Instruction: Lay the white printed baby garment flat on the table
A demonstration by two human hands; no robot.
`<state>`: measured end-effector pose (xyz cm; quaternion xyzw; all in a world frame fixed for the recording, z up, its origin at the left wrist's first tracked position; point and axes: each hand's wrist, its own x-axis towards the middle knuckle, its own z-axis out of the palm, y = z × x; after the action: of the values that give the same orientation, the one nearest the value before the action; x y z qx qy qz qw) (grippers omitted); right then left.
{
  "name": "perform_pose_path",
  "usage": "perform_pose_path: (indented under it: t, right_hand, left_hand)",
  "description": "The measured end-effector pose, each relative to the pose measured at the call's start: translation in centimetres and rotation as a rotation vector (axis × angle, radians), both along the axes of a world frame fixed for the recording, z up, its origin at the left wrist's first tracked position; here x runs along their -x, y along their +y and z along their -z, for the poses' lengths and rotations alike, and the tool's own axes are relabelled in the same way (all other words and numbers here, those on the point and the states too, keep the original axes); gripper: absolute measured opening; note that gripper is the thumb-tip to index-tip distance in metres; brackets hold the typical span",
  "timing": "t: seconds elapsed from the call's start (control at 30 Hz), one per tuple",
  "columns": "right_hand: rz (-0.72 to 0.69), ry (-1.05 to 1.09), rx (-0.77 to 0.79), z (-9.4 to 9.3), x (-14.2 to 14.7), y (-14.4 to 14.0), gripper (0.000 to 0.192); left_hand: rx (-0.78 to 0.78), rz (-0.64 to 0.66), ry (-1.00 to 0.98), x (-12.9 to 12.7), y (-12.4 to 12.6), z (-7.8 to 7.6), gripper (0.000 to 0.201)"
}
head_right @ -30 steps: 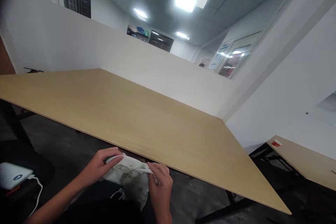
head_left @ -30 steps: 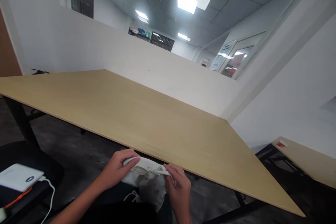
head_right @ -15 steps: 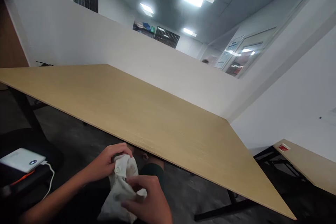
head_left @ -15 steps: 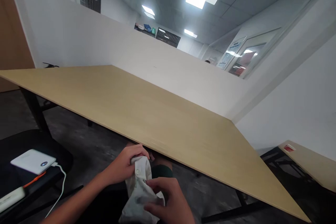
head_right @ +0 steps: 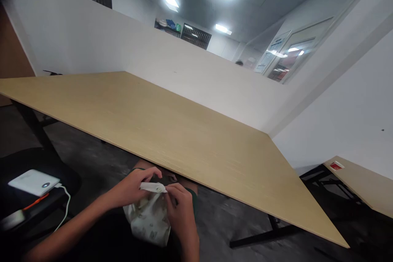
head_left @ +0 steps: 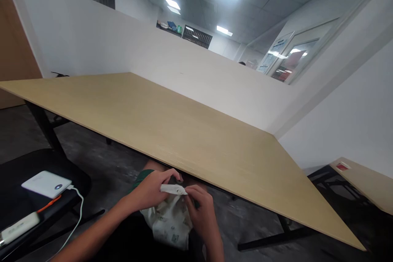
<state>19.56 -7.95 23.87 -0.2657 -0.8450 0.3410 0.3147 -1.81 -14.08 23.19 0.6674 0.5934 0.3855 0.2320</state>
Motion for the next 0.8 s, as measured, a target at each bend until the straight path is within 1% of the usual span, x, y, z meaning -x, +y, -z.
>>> perform_pose_path:
  t: [0.07,0.13,0.23,0.33,0.4,0.47,0.53,0.6,0.67,0.73,0.8]
  right_hand:
    - [0.008,0.018,-0.011,0.0,-0.4,0.3,0.018]
    - [-0.002,-0.006,-0.002,0.0,-0.5,0.4,0.018]
    - [-0.022,-0.047,0.027,0.1,-0.6,0.4,0.021]
    - [-0.047,-0.122,0.027,0.1,-0.8,0.4,0.025]
    - [-0.075,-0.182,0.027,0.0,-1.1,0.4,0.026]
    - [-0.095,-0.224,0.034,-0.2,-1.5,0.4,0.025]
    - [-0.112,-0.24,0.045,-0.3,-2.0,0.4,0.024]
    - [-0.128,-0.229,0.054,-0.4,-2.3,0.4,0.023]
    - [-0.163,-0.207,0.057,-0.6,-2.5,0.4,0.022]
    - [-0.2,-0.185,0.049,-0.6,-2.5,0.3,0.022]
    - [-0.216,-0.177,0.042,-0.2,-2.3,0.5,0.023]
  left_hand:
    - [-0.003,0.11,0.016,0.1,-0.2,-0.3,0.027]
    - [-0.042,0.172,0.003,-0.2,-0.3,-0.2,0.021]
    - [-0.112,0.154,-0.034,-0.7,0.0,0.6,0.021]
    - [-0.094,0.135,-0.056,-1.1,0.3,1.5,0.021]
    - [-0.08,0.146,-0.049,-1.0,0.3,1.7,0.02]
    - [-0.081,0.207,-0.038,-0.9,0.2,1.5,0.023]
    - [-0.071,0.303,-0.038,-0.7,0.0,1.1,0.03]
    - [-0.042,0.389,-0.051,-0.4,0.0,0.8,0.036]
    - [-0.014,0.434,-0.063,0.1,0.2,0.9,0.041]
    - [0.006,0.437,-0.07,0.4,0.7,1.6,0.045]
    - [0.022,0.392,-0.085,0.5,1.4,3.0,0.047]
